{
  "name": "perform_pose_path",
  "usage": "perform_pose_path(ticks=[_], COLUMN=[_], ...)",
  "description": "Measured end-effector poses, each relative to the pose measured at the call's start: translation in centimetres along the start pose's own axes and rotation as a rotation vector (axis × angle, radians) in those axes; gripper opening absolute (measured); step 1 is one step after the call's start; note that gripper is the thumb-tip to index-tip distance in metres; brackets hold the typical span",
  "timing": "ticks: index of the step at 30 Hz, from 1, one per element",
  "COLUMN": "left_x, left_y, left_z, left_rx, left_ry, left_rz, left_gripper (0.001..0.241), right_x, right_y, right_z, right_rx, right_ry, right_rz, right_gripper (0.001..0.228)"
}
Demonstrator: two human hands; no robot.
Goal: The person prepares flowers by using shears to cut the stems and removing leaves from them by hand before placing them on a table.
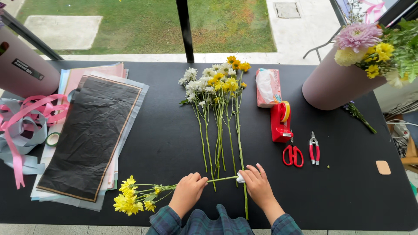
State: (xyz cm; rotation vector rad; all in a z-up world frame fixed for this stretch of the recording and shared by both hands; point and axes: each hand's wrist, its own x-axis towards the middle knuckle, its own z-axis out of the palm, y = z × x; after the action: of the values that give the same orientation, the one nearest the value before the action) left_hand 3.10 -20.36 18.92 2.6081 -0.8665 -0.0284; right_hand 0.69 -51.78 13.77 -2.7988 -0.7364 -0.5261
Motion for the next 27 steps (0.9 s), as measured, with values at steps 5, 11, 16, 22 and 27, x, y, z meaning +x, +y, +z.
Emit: perform_pose_path(ticks=[5, 11, 16, 22, 27], left_x=[0.7, 1.0, 1.0, 0.8, 0.8], left_y=[-0.4, -0.9, -1.0, -0.8, -1.0], left_z=[0.6, 0.9, 0.8, 1.1, 0.8], left_rx=[-0.024, -0.022, -0.008, -0.025, -0.03], left_ry=[-0.023, -0.038, -0.079, -0.092, -0.14], left_rz=[0.001, -0.02, -0.03, -0.041, -0.052], left_gripper=[0.011, 0.013, 0.011, 0.011, 0.009], right_x=[-0.4, -0.6, -0.8, -1.3, -1.2], right_y=[1.0, 2.7, 3.0, 3.1, 3.1], right_z=[0.2, 0.4, 0.9, 1.0, 0.7], right_rx=[0.045, -0.006, 0.034, -0.063, -0.052], right_ry=[-0.03, -0.061, -0.097, -0.126, -0.131], right_rz=[-0.016, 0.021, -0.008, 0.083, 0.07], right_gripper=[0.028, 0.033, 0.028, 0.046, 0.047])
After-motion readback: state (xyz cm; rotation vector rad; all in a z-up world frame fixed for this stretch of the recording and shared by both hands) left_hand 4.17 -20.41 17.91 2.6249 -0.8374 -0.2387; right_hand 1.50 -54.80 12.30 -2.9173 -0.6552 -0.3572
